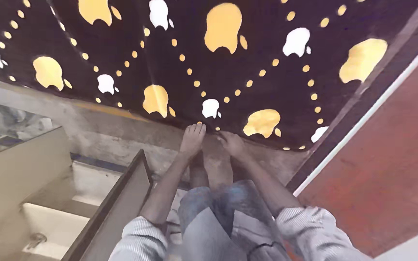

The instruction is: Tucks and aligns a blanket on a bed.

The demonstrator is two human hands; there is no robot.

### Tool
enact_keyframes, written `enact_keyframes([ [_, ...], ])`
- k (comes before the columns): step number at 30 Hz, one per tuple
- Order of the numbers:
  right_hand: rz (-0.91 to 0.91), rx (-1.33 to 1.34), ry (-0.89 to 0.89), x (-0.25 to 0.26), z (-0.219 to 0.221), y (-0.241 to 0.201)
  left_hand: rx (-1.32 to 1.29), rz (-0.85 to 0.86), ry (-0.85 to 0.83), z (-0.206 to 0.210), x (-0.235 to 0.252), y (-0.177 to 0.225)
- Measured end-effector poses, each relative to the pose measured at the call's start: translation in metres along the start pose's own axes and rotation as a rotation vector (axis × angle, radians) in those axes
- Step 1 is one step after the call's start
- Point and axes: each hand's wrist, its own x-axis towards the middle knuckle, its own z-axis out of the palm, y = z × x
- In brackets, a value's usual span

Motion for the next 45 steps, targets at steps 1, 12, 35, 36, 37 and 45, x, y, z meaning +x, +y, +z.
enact_keyframes([
  [1, 0.019, -0.030, 0.041, -0.004, 0.000, -0.002, -0.001, -0.010, -0.025, -0.002, 0.005, -0.002],
  [12, 0.000, -0.072, 0.102, -0.017, 0.018, -0.047, 0.048, -0.120, -0.609, 0.013, 0.021, 0.006],
  [35, 0.313, -0.064, -0.281, 0.043, -0.021, -0.079, -0.014, -0.216, -0.233, 0.012, -0.004, -0.005],
  [36, 0.312, -0.060, -0.273, 0.044, -0.019, -0.077, 0.014, -0.213, -0.210, 0.013, -0.007, -0.007],
  [37, 0.311, -0.054, -0.272, 0.045, -0.018, -0.075, 0.037, -0.204, -0.153, 0.015, -0.010, -0.009],
  [45, 0.247, -0.027, -0.263, 0.044, -0.018, -0.066, 0.083, -0.222, -0.318, 0.015, 0.007, -0.018],
])
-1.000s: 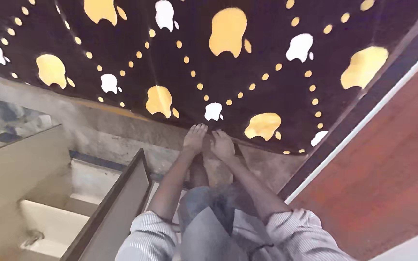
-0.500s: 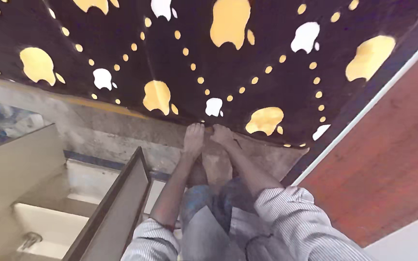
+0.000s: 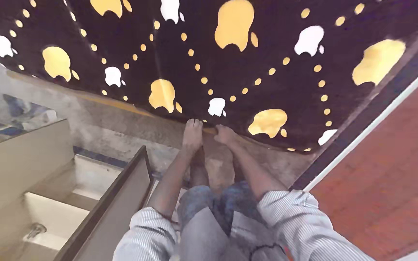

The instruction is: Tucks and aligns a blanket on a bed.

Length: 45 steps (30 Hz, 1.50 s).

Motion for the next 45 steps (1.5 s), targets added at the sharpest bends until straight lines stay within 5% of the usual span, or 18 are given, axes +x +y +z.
enact_keyframes([
  [4, -0.238, 0.120, 0.199, -0.013, 0.017, 0.028, 0.076, -0.059, -0.223, -0.007, 0.014, 0.005],
  [8, -0.356, 0.124, 0.454, -0.042, 0.050, 0.011, 0.057, -0.042, -0.304, -0.024, 0.022, 0.001],
  [13, -0.337, 0.044, 0.292, -0.024, 0.042, -0.031, -0.182, 0.027, -0.297, -0.051, 0.022, -0.019],
  [18, -0.258, -0.049, 0.233, -0.015, 0.034, -0.036, -0.167, -0.071, 0.152, -0.033, -0.024, -0.077],
  [20, -0.211, -0.100, 0.182, -0.008, 0.029, -0.043, -0.073, -0.067, 0.195, -0.021, -0.029, -0.104],
  [24, -0.100, -0.088, 0.103, 0.004, 0.017, -0.060, 0.084, -0.063, -0.063, -0.025, -0.016, -0.110],
  [31, -0.031, -0.250, 0.068, -0.025, 0.007, -0.112, 0.028, -0.158, -0.256, -0.064, 0.014, -0.103],
  [35, -0.316, -0.133, 0.171, -0.019, 0.036, -0.138, -0.201, -0.089, 0.019, -0.051, -0.015, -0.126],
  [38, -0.297, -0.143, 0.200, -0.013, 0.039, -0.149, -0.156, -0.190, 0.260, -0.049, -0.041, -0.166],
  [45, -0.204, -0.217, 0.135, 0.012, 0.036, -0.154, 0.030, -0.153, 0.230, -0.051, -0.034, -0.219],
])
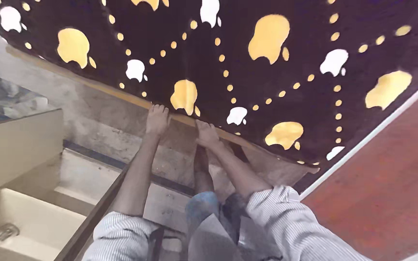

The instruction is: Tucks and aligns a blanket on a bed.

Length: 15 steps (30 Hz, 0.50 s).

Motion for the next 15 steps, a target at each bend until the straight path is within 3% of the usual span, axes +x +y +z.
enact_keyframes([
  [6, 0.164, 0.160, -0.134, 0.019, -0.030, -0.008, -0.082, 0.151, 0.102, 0.008, -0.001, -0.001],
  [9, 0.129, 0.095, -0.127, 0.021, -0.030, -0.004, -0.074, 0.135, 0.106, 0.012, -0.005, -0.001],
  [15, 0.058, 0.171, -0.161, 0.024, -0.025, 0.010, -0.216, -0.186, 0.196, 0.006, -0.008, 0.005],
])
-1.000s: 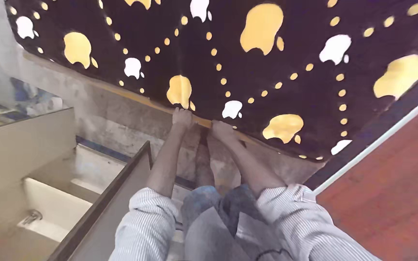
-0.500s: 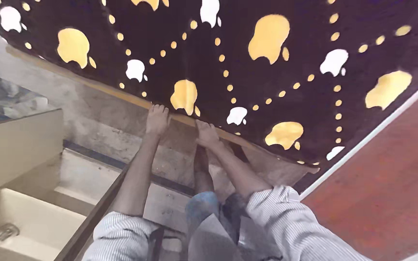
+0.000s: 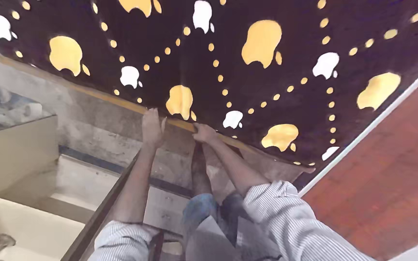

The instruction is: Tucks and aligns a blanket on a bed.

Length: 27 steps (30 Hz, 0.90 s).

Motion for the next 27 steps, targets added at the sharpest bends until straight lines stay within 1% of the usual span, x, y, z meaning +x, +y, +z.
enact_keyframes([
  [2, -0.090, 0.038, 0.001, -0.001, 0.006, 0.011, 0.035, -0.036, -0.031, 0.006, 0.008, 0.000],
  [4, -0.204, 0.041, 0.062, -0.003, 0.014, 0.028, 0.077, -0.071, -0.066, 0.009, 0.018, 0.002],
  [5, -0.254, 0.030, 0.107, -0.007, 0.021, 0.038, 0.098, -0.061, -0.071, 0.012, 0.017, 0.001],
  [7, -0.323, 0.007, 0.211, -0.017, 0.035, 0.055, 0.158, 0.011, -0.072, 0.020, 0.014, -0.008],
  [9, -0.334, 0.017, 0.299, -0.032, 0.047, 0.071, 0.185, 0.031, -0.086, 0.022, 0.015, -0.014],
  [12, -0.272, 0.104, 0.450, -0.053, 0.066, 0.099, 0.177, 0.056, -0.096, 0.016, 0.028, -0.014],
  [15, -0.192, 0.140, 0.512, -0.080, 0.080, 0.127, 0.237, 0.092, -0.103, 0.004, 0.032, -0.006],
  [17, -0.146, 0.142, 0.514, -0.100, 0.086, 0.146, 0.235, 0.043, -0.085, -0.004, 0.027, 0.000],
  [20, -0.082, 0.141, 0.611, -0.125, 0.090, 0.183, 0.095, 0.038, 0.117, -0.002, 0.014, -0.001],
  [21, -0.051, 0.142, 0.644, -0.136, 0.091, 0.196, 0.057, 0.068, 0.147, 0.001, 0.012, -0.006],
  [23, 0.018, 0.091, 0.710, -0.149, 0.095, 0.228, 0.028, 0.161, 0.115, 0.005, 0.015, -0.019],
  [26, 0.162, -0.025, 0.780, -0.164, 0.103, 0.282, 0.110, 0.339, 0.101, 0.008, 0.029, -0.027],
  [27, 0.226, -0.023, 0.781, -0.167, 0.104, 0.296, 0.162, 0.370, 0.072, 0.005, 0.034, -0.027],
])
